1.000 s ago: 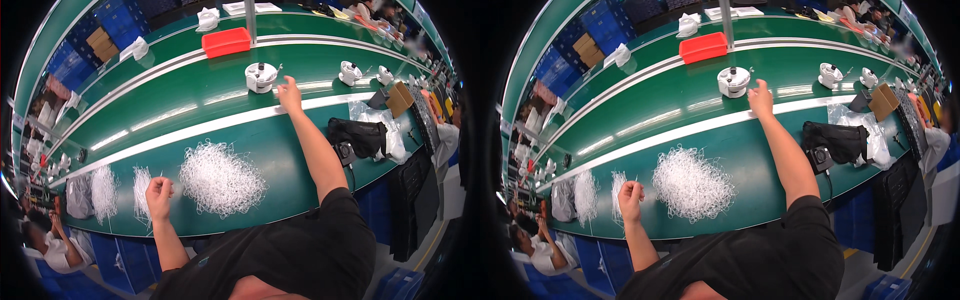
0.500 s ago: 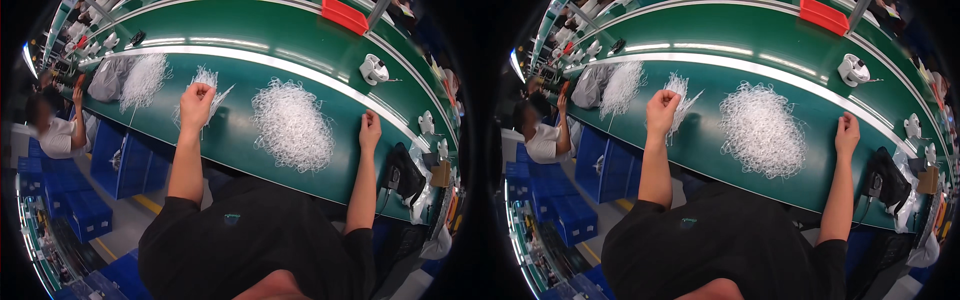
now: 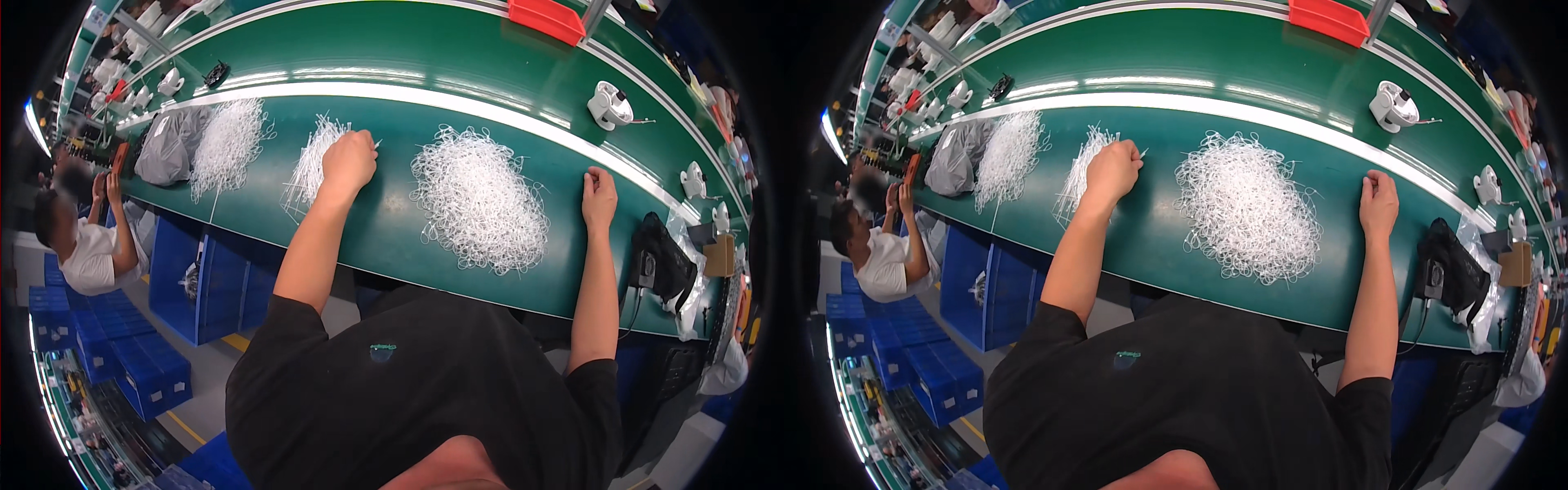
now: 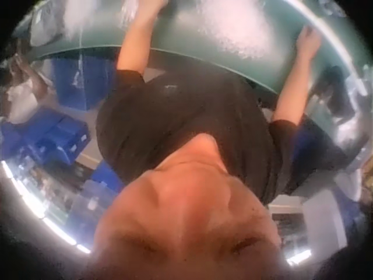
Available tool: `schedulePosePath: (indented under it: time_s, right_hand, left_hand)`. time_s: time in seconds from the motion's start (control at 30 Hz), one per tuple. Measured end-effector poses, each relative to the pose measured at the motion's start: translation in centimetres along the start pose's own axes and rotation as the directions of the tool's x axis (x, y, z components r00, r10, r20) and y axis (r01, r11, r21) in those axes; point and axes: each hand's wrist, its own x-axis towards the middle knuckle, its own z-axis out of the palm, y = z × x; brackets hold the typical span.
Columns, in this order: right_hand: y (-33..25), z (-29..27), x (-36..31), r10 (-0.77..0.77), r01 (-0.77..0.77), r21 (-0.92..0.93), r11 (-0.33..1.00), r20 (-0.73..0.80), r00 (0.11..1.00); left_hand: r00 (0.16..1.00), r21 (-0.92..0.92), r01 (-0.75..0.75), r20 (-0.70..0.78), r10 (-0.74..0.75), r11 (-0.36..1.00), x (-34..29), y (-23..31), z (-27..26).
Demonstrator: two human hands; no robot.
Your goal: The person assembles small white electronic devices on a green workbench. They pick up white zip ties, thread them through the device casing, and secure them using a handheld tool. The person repeats this process for multiple units, moving finished items aside.
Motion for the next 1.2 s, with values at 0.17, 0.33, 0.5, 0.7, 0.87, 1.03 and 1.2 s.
schedulePosePath:
  time_s: [0.17, 0.33, 0.5, 0.7, 0.87, 1.03, 1.2]
  right_hand:
    - [0.5, 0.4, 0.2, 0.019, -0.019, -0.001, 1.000, 0.005, 1.000]
    - [1.2, 0.6, 0.4, 0.029, -0.029, -0.007, 1.000, -0.010, 1.000]
    - [2.2, 0.9, 0.6, 0.125, -0.129, 0.134, 0.983, 0.037, 0.991]
    - [-7.8, -0.8, 2.7, 0.093, -0.087, 0.570, 0.817, 0.019, 0.995]
    - [-23.3, -1.0, 0.1, -0.368, 0.147, 0.661, 0.736, 0.209, 0.906]
    - [-25.5, 2.4, -1.8, -0.378, -0.083, 0.755, 0.651, 0.417, 0.826]
    - [-25.3, 2.6, -2.4, -0.318, -0.059, 0.727, 0.684, 0.370, 0.873]
  left_hand:
    - [0.998, 0.007, -0.042, -0.045, 0.043, 0.999, -0.2, -0.4, 0.5]
    - [0.995, -0.014, -0.070, -0.069, 0.069, 0.997, -0.6, 0.4, 1.4]
    - [0.964, -0.479, -0.188, -0.256, 0.069, 0.857, -0.1, 1.6, -1.4]
    - [1.000, -0.999, -0.017, -0.017, -0.015, -0.028, -0.1, 2.2, -2.9]
    - [0.975, -0.900, 0.148, 0.065, 0.211, -0.409, -1.6, 5.8, -0.9]
    - [0.962, -0.878, 0.186, 0.071, 0.265, -0.441, -1.9, 7.6, 0.2]
    - [0.996, -0.980, 0.038, 0.021, 0.086, -0.195, -2.2, 8.3, 1.8]
